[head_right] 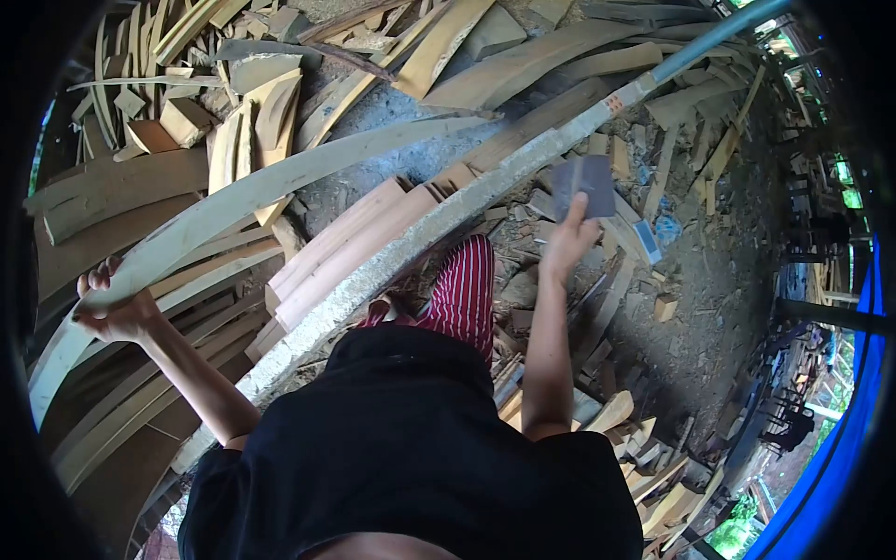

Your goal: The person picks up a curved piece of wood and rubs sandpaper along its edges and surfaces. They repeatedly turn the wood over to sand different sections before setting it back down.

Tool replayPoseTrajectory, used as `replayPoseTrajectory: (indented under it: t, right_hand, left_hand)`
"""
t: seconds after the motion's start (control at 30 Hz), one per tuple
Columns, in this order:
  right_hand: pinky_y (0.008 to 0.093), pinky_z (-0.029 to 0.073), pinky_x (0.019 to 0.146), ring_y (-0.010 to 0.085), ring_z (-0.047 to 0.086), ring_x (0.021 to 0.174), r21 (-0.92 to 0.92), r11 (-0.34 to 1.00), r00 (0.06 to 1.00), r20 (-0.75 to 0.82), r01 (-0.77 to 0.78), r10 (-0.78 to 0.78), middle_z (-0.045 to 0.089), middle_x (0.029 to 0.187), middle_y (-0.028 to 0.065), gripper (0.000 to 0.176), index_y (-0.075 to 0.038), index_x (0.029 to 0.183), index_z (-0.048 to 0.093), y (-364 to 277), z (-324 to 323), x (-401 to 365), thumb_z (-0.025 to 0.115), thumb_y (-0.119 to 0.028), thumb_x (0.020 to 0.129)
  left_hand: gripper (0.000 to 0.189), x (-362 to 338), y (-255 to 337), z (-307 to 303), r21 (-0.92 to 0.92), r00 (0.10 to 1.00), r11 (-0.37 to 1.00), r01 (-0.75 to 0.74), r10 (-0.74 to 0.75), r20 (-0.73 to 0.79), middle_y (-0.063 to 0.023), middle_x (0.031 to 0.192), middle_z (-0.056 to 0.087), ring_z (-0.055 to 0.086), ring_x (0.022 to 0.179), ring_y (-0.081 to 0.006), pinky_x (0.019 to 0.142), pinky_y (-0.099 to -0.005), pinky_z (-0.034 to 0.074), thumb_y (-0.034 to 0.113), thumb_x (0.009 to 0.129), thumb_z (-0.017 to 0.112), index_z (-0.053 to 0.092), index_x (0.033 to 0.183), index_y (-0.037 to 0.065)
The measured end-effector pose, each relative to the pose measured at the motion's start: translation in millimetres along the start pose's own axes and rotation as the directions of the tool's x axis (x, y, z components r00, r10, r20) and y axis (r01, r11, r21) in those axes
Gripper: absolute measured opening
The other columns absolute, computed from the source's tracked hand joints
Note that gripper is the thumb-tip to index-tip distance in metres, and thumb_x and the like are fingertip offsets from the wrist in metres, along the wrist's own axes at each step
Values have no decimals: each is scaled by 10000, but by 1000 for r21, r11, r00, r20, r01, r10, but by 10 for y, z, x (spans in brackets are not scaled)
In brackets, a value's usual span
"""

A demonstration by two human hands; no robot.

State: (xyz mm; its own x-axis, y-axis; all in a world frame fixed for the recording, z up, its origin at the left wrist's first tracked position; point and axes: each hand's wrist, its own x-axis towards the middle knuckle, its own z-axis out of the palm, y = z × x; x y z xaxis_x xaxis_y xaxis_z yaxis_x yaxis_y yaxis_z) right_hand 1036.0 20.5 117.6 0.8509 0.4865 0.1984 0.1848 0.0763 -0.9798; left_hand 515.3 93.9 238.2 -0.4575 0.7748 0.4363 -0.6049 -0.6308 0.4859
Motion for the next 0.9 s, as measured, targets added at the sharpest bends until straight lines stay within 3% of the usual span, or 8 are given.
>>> replayPoseTrajectory:
  t: [0.1,0.2,0.23,0.3,0.33,0.57,0.67,0.9]
  right_hand:
    - [286,407,759,144,528,849,69,994,996,-36,-85,87,571,992,81,350,54,1057,522,249,-72,104,499,-250,884]
    - [309,408,783,180,536,860,45,991,991,-41,-126,128,563,1023,97,372,66,1089,494,329,14,147,503,-243,881]
    - [320,406,791,196,535,869,42,985,984,-52,-166,168,558,1028,112,399,77,1087,488,463,54,203,514,-259,874]
    - [343,396,814,226,520,874,-113,927,934,-61,-357,352,546,1034,148,478,111,1079,470,395,315,251,525,-313,864]
    - [351,402,801,231,524,869,-47,944,944,36,-327,329,547,1031,157,500,116,1058,478,498,407,289,533,-338,855]
    - [328,395,839,214,522,951,39,928,876,346,-370,334,531,1114,137,408,89,1125,477,524,1194,304,497,-236,879]
    - [320,383,856,211,515,969,9,920,817,464,-391,343,525,1127,137,411,89,1130,472,505,1366,258,485,-239,884]
    - [316,366,899,211,494,1033,44,909,779,533,-415,330,510,1154,133,423,72,1144,461,563,1379,46,500,-251,875]
  left_hand:
    - [422,-130,-111,116,38,997,998,53,-55,55,-26,611,429,399,616,-137,672,-284,314,481,731,606,550,828,74]
    - [413,-301,-73,146,-162,951,950,266,-232,204,2,587,418,366,565,-106,628,-267,324,499,752,579,539,804,92]
    - [399,-341,-120,372,-188,952,947,259,-218,216,8,591,407,367,559,-102,610,-263,329,480,774,556,524,808,84]
    - [344,-293,-256,829,111,976,990,88,-64,-208,-3,634,386,389,587,-128,636,-273,342,407,791,550,471,793,73]
    - [413,-187,-221,622,33,994,994,106,-106,-17,-18,653,400,399,605,-148,646,-293,336,442,797,530,501,876,38]
    - [470,-56,42,1016,361,976,908,-213,211,44,0,619,429,369,561,-102,568,-238,324,516,811,485,514,914,58]
    - [459,43,334,900,191,980,973,-127,94,176,-5,630,413,376,586,-112,581,-253,331,479,802,524,522,915,34]
    - [481,335,1090,409,388,988,909,-153,128,90,-46,669,458,393,599,-139,622,-289,335,437,824,493,525,970,-21]
